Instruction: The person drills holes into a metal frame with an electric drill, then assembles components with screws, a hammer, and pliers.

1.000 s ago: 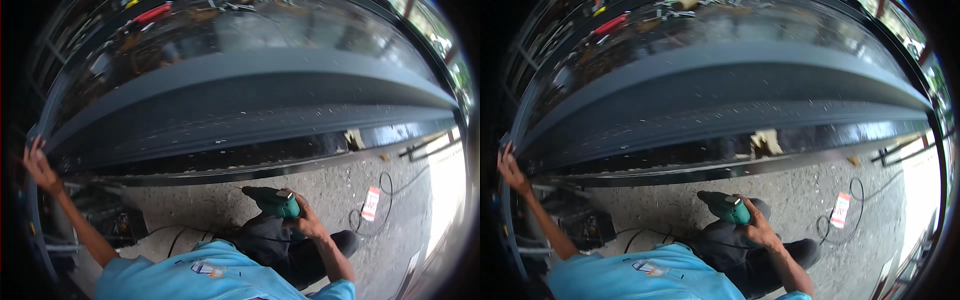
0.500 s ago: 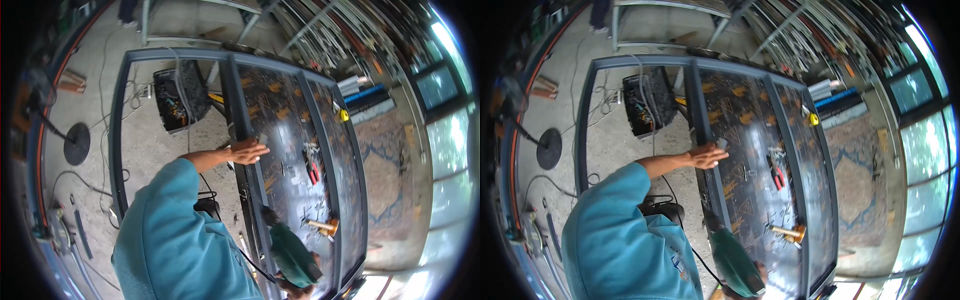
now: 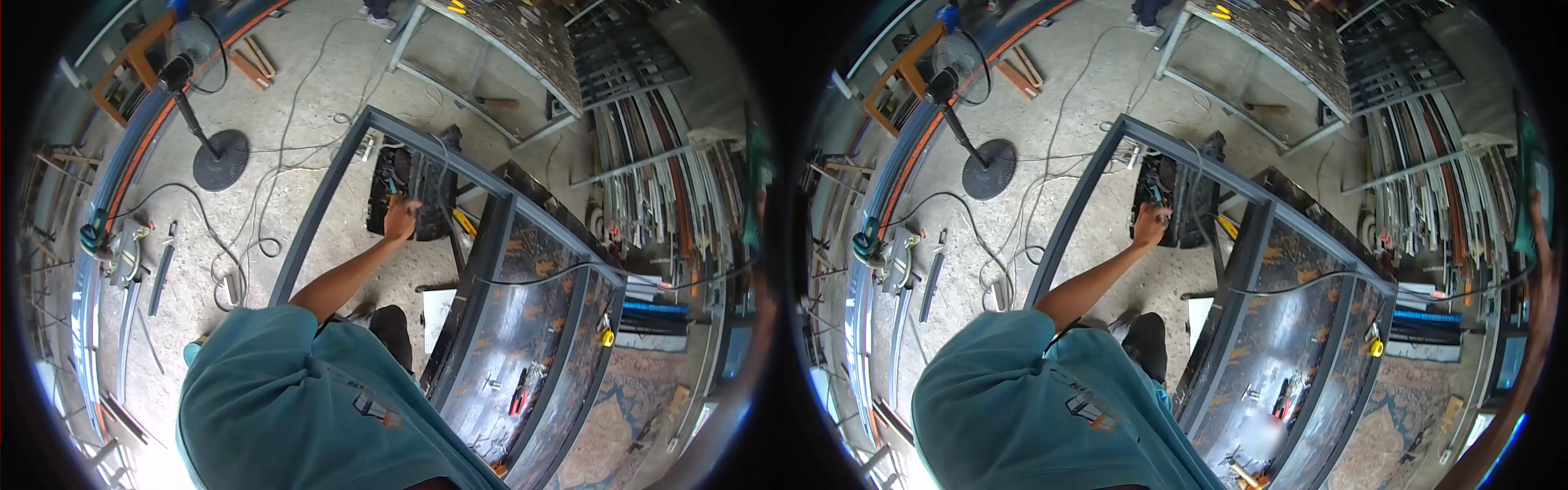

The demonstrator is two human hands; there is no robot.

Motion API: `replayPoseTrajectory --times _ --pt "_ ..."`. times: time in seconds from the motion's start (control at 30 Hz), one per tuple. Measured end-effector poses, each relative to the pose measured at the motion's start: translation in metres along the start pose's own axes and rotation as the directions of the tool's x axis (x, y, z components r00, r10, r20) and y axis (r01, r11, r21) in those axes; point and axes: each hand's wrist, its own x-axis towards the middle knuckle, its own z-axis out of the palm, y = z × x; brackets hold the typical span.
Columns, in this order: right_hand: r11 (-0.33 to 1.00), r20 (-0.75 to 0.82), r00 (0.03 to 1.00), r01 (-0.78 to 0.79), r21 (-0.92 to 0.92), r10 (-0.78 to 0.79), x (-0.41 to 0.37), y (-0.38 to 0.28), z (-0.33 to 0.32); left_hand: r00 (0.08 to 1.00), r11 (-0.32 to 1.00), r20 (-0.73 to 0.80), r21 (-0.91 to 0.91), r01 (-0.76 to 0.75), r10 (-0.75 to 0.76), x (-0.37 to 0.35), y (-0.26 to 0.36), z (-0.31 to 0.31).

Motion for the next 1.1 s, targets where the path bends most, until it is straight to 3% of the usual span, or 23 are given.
replayPoseTrajectory --times 0.07,0.1,0.17,0.23,0.3,0.37,0.47,0.57,0.67,0.7,0.77,0.87,0.93,0.97,1.0,1.03,1.1 --pt "0.999 0.003 1.000 -0.004 -0.050 0.004 0.048 -0.032 0.063 0.910 0.897 0.156 -0.170 0.408 -0.385 0.004 -0.057 -0.003" --pt "0.996 0.052 0.995 -0.087 0.005 0.087 0.050 -0.067 0.116 0.778 0.715 0.251 -0.307 0.628 -0.575 0.003 -0.060 -0.016" --pt "0.959 0.066 0.993 -0.113 0.261 0.099 0.112 -0.136 0.148 0.727 0.624 0.145 -0.419 0.660 -0.671 0.010 -0.061 -0.029" --pt "0.835 -0.096 0.995 0.019 0.549 0.041 0.184 -0.221 0.146 0.651 0.520 0.195 -0.456 0.722 -0.734 0.036 -0.101 -0.019" --pt "0.705 -0.066 0.993 0.118 0.700 -0.101 0.234 -0.311 0.161 0.673 0.479 0.197 -0.564 0.673 -0.713 0.056 -0.124 -0.006" --pt "0.614 -0.316 0.949 0.251 0.749 -0.003 0.276 -0.419 0.186 0.646 0.417 0.231 -0.599 0.684 -0.728 0.083 -0.122 -0.004" --pt "0.354 -0.359 0.933 0.347 0.868 -0.035 0.328 -0.552 0.186 0.661 0.367 0.219 -0.687 0.627 -0.718 0.120 -0.118 0.002" --pt "0.221 -0.400 0.916 0.394 0.892 -0.018 0.366 -0.650 0.169 0.622 0.271 0.251 -0.736 0.621 -0.742 0.152 -0.129 0.021" --pt "0.120 -0.421 0.906 0.423 0.898 -0.045 0.392 -0.708 0.144 0.856 0.249 0.187 -0.907 0.338 -0.482 0.174 -0.135 0.045" --pt "0.055 -0.437 0.898 0.440 0.896 -0.062 0.398 -0.723 0.136 0.847 0.237 0.207 -0.903 0.358 -0.490 0.191 -0.142 0.044" --pt "-0.176 -0.404 0.910 0.384 0.906 -0.090 0.405 -0.753 0.123 0.710 -0.055 0.608 -0.772 0.634 -0.355 0.204 -0.145 0.044" --pt "-0.131 -0.504 0.762 0.497 0.858 -0.406 0.414 -0.757 0.090 0.619 -0.336 0.667 -0.744 0.577 -0.414 0.206 -0.141 0.045" --pt "-0.143 -0.506 0.739 0.500 0.854 -0.444 0.420 -0.769 0.091 0.734 -0.651 0.679 -0.552 0.522 0.013 0.210 -0.161 0.056" --pt "-0.165 -0.555 0.761 0.533 0.830 -0.336 0.408 -0.776 0.084 0.491 -0.421 0.705 -0.704 0.572 -0.512 0.203 -0.157 0.052" --pt "-0.169 -0.596 0.774 0.571 0.803 -0.214 0.404 -0.780 0.079 0.475 -0.420 0.710 -0.697 0.582 -0.520 0.194 -0.180 0.063" --pt "-0.182 -0.592 0.778 0.564 0.806 -0.209 0.401 -0.778 0.076 0.719 -0.467 0.682 -0.684 0.560 -0.135 0.180 -0.222 0.085" --pt "-0.287 -0.513 0.784 0.432 0.855 -0.350 0.395 -0.768 0.075 0.824 -0.502 0.504 -0.659 0.561 0.258 0.175 -0.226 0.085"
